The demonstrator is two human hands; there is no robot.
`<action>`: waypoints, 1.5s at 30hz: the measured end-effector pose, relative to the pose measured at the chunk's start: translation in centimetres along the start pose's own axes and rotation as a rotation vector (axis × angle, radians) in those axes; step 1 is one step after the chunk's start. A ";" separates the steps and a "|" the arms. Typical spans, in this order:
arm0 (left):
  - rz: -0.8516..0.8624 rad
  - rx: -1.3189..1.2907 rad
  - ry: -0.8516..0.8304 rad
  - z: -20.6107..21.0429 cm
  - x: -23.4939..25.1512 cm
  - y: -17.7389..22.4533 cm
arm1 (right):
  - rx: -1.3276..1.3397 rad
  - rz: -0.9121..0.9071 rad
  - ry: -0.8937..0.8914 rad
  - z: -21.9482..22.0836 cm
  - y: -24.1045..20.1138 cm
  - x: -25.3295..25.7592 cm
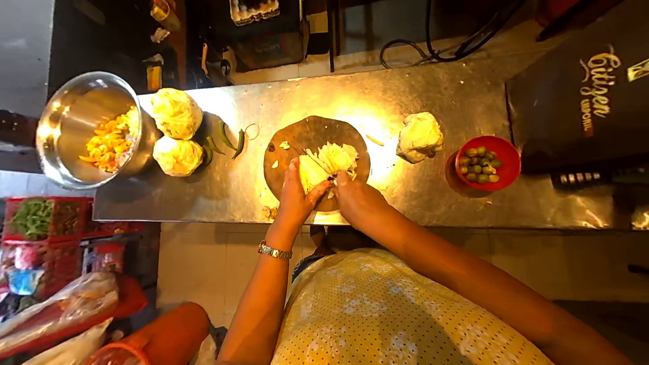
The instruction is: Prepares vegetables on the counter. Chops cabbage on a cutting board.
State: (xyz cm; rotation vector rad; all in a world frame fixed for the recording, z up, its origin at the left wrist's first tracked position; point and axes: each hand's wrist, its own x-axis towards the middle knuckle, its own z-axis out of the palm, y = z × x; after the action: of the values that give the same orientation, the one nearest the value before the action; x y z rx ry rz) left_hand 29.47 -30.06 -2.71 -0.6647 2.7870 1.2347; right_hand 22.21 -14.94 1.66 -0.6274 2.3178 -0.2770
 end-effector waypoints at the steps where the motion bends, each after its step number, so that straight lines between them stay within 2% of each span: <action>1: -0.001 -0.010 -0.004 -0.1 0.2 -0.2 | -0.008 0.011 -0.035 0.0 0.3 -0.6; 4: -0.016 -0.016 -0.025 -0.2 0.2 -0.2 | -0.061 0.057 -0.120 0.0 0.4 -1.4; 9: -0.003 0.008 -0.025 -0.2 0.2 -0.1 | -0.044 0.046 -0.045 0.9 -0.5 1.0; 13: -0.127 -0.125 -0.068 -1.6 -0.5 0.5 | -0.049 0.044 -0.082 1.7 1.0 -0.1; 16: -0.303 -0.449 -0.120 -3.8 -0.5 0.4 | 0.030 0.055 -0.167 1.1 2.6 -0.6; 22: -0.403 -1.465 -0.187 -5.3 -0.1 -1.8 | 0.208 0.044 -0.260 -0.2 3.8 0.1; 24: -0.418 -1.667 -0.188 -5.0 -0.5 -2.0 | 0.193 0.017 -0.224 -0.3 3.9 -0.4; 26: -0.438 -1.753 -0.166 -4.7 -1.0 -1.7 | 0.159 -0.023 -0.136 -0.2 3.9 -1.4; 28: -0.479 -1.761 -0.112 -4.6 -1.4 -1.5 | 0.096 -0.077 -0.084 0.1 4.0 -2.5; 31: -0.530 -1.762 -0.060 -4.6 -1.6 -1.5 | -0.007 -0.120 -0.203 0.6 4.4 -3.4; 33: -0.529 -1.736 -0.082 -4.7 -1.6 -1.5 | -0.052 -0.120 -0.267 1.3 4.8 -3.1; 35: -0.548 -1.645 -0.109 -4.9 -1.7 -1.4 | -0.063 -0.122 -0.243 1.4 5.1 -2.7; 40: -0.711 -1.108 -0.140 -5.1 -1.7 0.5 | -0.003 0.001 -0.119 0.0 5.2 -1.6; 43: -0.686 -0.718 -0.236 -4.0 -0.4 0.4 | 0.040 -0.014 -0.104 0.0 5.2 -1.9; 45: -0.631 -0.562 -0.262 -3.5 0.0 -0.5 | 0.110 -0.056 -0.066 0.4 5.1 -2.4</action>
State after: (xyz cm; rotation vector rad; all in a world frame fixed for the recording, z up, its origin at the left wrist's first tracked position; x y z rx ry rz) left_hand 30.19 -32.83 -0.69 -1.1773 1.7837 1.7583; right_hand 22.16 -9.30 0.91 -0.6381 2.2081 -0.4019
